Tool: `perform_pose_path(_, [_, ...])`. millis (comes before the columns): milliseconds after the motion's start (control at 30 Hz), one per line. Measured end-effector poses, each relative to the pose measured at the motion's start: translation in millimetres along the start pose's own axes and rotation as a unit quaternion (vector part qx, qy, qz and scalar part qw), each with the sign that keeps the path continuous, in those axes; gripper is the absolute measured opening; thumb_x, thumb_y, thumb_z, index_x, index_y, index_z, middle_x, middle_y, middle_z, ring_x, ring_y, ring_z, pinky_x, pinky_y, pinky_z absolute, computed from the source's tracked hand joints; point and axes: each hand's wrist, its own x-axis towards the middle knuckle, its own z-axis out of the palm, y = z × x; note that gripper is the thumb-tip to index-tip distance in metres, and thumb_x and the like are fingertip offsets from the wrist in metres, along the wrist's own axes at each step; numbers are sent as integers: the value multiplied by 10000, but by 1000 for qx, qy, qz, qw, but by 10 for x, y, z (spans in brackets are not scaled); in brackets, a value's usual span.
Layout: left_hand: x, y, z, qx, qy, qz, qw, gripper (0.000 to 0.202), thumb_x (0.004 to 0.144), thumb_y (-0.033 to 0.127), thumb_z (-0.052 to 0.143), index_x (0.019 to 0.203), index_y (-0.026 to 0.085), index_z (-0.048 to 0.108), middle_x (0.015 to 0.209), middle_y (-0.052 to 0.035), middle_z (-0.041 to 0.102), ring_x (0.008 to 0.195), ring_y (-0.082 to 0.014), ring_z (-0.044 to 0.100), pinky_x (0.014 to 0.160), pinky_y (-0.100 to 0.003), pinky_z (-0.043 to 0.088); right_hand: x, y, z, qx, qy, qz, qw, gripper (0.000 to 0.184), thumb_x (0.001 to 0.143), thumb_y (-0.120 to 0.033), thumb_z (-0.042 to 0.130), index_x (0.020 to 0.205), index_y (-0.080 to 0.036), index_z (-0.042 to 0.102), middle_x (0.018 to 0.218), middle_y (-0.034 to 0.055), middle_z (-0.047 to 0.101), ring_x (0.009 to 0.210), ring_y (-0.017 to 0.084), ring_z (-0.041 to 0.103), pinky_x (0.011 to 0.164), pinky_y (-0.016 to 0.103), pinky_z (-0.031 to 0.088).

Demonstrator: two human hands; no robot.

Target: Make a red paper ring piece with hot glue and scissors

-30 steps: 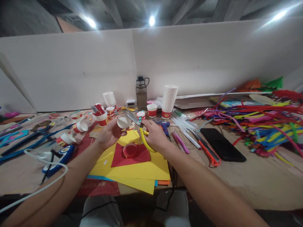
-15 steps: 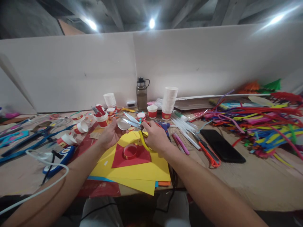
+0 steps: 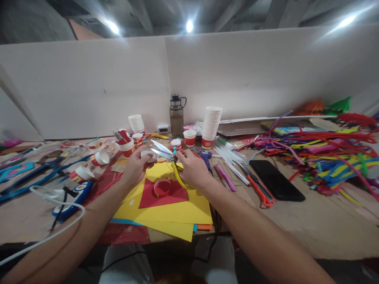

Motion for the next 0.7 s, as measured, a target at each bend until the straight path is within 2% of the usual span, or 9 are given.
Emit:
perform_pose_path(133, [-44, -7, 30, 11, -45, -12, 999, 193, 719, 212, 636, 879, 172, 537, 680, 33, 583, 536, -71, 532, 421, -169, 303, 0, -3, 0, 0, 2, -5, 1000, 448, 844, -333, 535, 1271, -196, 536, 1050, 96, 584, 828, 210, 575, 600, 279, 325])
perform_pose_path(433, [-63, -17, 43, 18, -82, -19, 996, 152, 771, 215, 611, 846, 180, 484, 674, 43, 563, 535, -65, 509, 414, -161, 293, 1, 9, 4, 12, -1, -13, 1000, 445, 836, -301, 529, 1266, -186, 538, 1045, 98, 582, 811, 209, 582, 618, 283, 346])
perform_pose_path(700, [-52, 47, 54, -7, -74, -64, 995, 240, 687, 244, 682, 821, 170, 497, 659, 34, 578, 482, -64, 495, 392, -165, 263, -4, 11, 17, 11, -24, -6, 1000, 488, 837, -284, 526, 1315, -189, 505, 1086, 117, 589, 812, 208, 592, 645, 279, 372])
